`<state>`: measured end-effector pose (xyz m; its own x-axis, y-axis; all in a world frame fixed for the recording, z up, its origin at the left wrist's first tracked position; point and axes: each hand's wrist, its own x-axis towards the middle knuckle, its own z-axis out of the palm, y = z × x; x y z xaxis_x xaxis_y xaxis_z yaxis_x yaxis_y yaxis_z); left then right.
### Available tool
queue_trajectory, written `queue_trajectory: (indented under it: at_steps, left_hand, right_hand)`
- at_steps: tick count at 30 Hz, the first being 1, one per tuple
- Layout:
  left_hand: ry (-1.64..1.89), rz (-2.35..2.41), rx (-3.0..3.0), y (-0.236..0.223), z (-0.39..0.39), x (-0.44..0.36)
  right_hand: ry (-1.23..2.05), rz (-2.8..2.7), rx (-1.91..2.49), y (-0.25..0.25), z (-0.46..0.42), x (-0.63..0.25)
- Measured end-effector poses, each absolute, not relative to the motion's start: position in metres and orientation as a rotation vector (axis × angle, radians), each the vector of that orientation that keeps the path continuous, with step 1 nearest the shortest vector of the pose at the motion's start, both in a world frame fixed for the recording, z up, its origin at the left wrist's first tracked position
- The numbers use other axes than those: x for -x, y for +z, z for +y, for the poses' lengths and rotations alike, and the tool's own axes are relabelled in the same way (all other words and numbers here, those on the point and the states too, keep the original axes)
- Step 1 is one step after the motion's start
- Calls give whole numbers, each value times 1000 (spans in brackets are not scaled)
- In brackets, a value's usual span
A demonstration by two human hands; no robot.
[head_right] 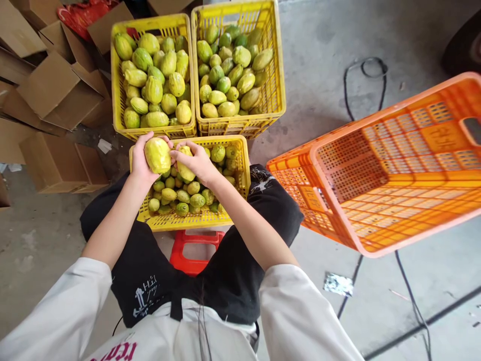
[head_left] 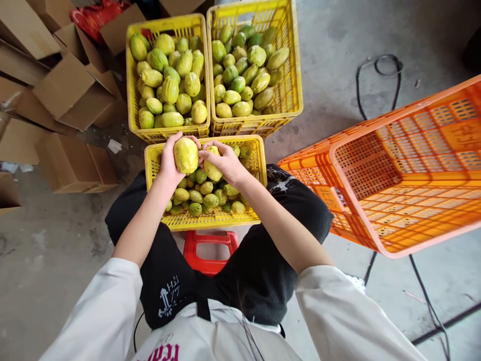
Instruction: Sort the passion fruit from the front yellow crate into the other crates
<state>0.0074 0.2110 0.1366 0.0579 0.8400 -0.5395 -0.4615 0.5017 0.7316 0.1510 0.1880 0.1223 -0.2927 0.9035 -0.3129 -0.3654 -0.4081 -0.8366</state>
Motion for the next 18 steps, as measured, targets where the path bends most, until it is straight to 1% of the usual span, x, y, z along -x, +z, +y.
queue_trajectory:
  at_steps: [6, 10, 18]
  left_hand:
    - [1033, 1120, -383, 135, 213, -6]
    - [1029, 1096, -379, 133, 213, -7]
    - [916, 1052, -345, 142, 211, -5]
  right_hand:
    - [1845, -702, 1059, 122, 188, -148]
    - [1919, -659, 1072, 120, 190, -149]
    - [1912, -671, 1078, 117, 196, -157]
